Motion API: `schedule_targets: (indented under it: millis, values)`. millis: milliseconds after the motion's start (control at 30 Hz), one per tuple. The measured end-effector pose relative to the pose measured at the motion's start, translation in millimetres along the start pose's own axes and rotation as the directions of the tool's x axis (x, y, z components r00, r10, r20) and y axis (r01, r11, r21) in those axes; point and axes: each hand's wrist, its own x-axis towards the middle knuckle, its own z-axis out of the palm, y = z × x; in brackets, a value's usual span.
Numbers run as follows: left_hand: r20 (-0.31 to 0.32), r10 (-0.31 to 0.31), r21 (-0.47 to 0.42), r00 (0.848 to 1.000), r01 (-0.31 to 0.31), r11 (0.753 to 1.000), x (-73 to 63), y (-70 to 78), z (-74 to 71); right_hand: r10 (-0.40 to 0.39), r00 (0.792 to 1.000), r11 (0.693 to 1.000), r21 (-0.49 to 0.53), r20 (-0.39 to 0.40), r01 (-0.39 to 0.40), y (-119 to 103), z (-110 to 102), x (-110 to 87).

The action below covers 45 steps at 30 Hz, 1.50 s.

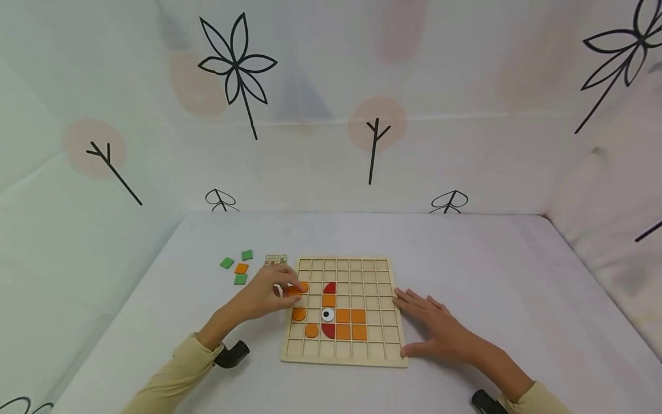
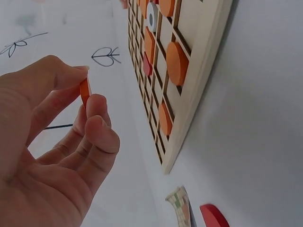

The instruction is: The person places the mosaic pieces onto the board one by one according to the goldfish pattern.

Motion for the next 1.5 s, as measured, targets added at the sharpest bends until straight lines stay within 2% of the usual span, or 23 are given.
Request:
schedule_targets:
  millis: [200, 500, 733, 1000, 1167, 1500]
  values:
    - [0.050, 0.026, -0.015, 0.998, -0.025, 1.000, 17.3, 7.4, 15.9, -0.002, 1.000, 1.000, 0.003, -0.002, 0.002, 2, 0, -0.6]
    - [0.128, 0.057, -0.051, 0.990, -0.051, 0.997, 36.1, 12.8, 32.2, 0.002, 1.000, 1.000, 0.009, -0.001, -0.002, 3, 2, 0.0]
    - [0.187, 0.119, -0.031, 0.975, -0.116, 0.993, 50.0, 14.7, 44.5, 0.008, 1.000, 1.000, 0.015, 0.001, -0.008, 4, 3, 0.1]
    - [0.264, 0.133, 0.030, 0.955, -0.146, 0.989, 62.1, 18.0, 59.5, 0.029, 1.000, 1.000, 0.009, 0.012, -0.029, 2, 0, 0.0]
    - [0.264, 0.090, 0.083, 0.960, -0.116, 0.990, 66.9, 20.4, 64.5, 0.026, 1.000, 0.999, 0.018, 0.015, -0.027, 0, -1, -0.1]
    - [0.230, 0.054, 0.099, 0.972, -0.078, 0.992, 66.4, 24.3, 64.7, 0.031, 0.999, 0.999, 0.023, 0.014, -0.031, 2, 0, -0.3]
